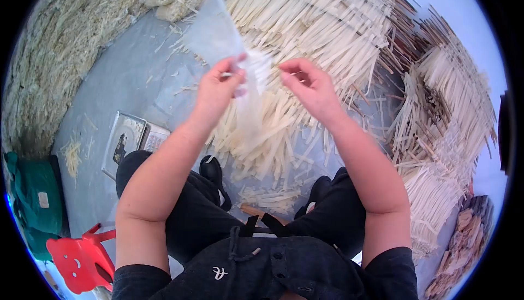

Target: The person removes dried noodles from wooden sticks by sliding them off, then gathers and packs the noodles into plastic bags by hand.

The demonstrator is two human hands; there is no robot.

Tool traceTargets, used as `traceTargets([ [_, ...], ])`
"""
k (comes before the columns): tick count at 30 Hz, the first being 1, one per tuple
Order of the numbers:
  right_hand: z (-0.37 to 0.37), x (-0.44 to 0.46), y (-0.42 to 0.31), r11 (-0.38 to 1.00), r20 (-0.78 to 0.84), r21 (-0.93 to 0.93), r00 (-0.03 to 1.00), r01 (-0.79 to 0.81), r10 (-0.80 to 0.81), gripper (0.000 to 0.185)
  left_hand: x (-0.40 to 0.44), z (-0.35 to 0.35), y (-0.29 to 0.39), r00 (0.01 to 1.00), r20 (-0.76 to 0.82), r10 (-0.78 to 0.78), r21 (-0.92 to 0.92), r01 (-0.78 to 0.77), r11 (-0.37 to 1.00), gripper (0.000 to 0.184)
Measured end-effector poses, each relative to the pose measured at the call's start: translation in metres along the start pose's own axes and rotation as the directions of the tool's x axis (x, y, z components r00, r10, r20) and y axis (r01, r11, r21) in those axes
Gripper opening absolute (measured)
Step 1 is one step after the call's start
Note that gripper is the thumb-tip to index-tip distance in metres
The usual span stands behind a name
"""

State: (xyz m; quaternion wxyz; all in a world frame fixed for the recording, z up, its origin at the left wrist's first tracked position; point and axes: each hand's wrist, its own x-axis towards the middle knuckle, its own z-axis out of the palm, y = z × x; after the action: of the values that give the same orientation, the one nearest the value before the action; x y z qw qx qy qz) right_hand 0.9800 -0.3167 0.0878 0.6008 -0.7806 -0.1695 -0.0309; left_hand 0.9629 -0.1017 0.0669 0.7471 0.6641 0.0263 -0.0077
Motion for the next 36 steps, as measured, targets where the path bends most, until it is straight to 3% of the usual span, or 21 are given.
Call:
traceTargets([
  [2,0.013,-0.006,-0.012,0.994,0.052,0.108,0.999,0.007,-0.013,0.018,-0.011,0.02,-0.001,0.997,0.08,0.007,-0.015,-0.005,1.0,0.038],
  [6,0.011,-0.012,-0.002,0.998,0.036,0.064,0.999,-0.017,0.014,0.019,-0.028,0.043,0.005,0.977,0.208,-0.051,-0.021,0.056,0.998,0.04],
  [8,0.003,-0.016,0.001,0.99,0.061,-0.068,0.99,-0.125,0.129,0.021,-0.032,0.049,0.005,0.943,0.283,-0.177,-0.055,0.2,0.978,0.043],
  [12,-0.004,-0.024,0.004,0.98,0.11,0.007,0.974,-0.199,0.197,0.022,-0.034,0.053,-0.002,0.917,0.321,-0.238,-0.116,0.288,0.951,0.045],
  [18,-0.012,-0.032,0.001,0.966,0.103,-0.203,0.978,-0.158,0.181,0.022,-0.037,0.063,-0.001,0.901,0.343,-0.266,-0.171,0.338,0.925,0.048],
  [20,-0.016,-0.032,0.001,0.896,0.041,-0.43,0.989,-0.113,0.145,0.019,-0.038,0.066,-0.003,0.913,0.347,-0.215,-0.233,0.306,0.923,0.048],
  [24,-0.027,-0.033,0.0,0.908,0.026,-0.407,0.992,-0.1,0.12,0.014,-0.034,0.072,-0.004,0.915,0.34,-0.218,-0.205,0.298,0.932,0.046],
  [27,-0.037,-0.033,0.002,0.894,0.006,-0.448,1.0,-0.005,0.009,0.012,-0.033,0.075,-0.008,0.914,0.335,-0.23,-0.191,0.305,0.933,0.043],
  [29,-0.043,-0.034,-0.001,0.947,0.074,-0.232,0.967,-0.222,0.245,0.014,-0.034,0.08,-0.005,0.91,0.325,-0.257,-0.187,0.328,0.926,0.04],
  [30,-0.044,-0.035,-0.002,0.946,0.071,-0.234,0.967,-0.224,0.246,0.014,-0.035,0.082,-0.006,0.909,0.328,-0.257,-0.187,0.329,0.926,0.04],
  [32,-0.044,-0.037,-0.004,0.915,0.146,-0.045,0.904,-0.4,0.402,0.012,-0.035,0.085,-0.008,0.919,0.277,-0.281,-0.181,0.337,0.924,0.037],
  [36,-0.042,-0.042,-0.004,0.842,0.254,0.158,0.845,-0.515,0.47,0.01,-0.035,0.086,-0.007,0.916,0.262,-0.303,-0.121,0.343,0.931,0.029],
])
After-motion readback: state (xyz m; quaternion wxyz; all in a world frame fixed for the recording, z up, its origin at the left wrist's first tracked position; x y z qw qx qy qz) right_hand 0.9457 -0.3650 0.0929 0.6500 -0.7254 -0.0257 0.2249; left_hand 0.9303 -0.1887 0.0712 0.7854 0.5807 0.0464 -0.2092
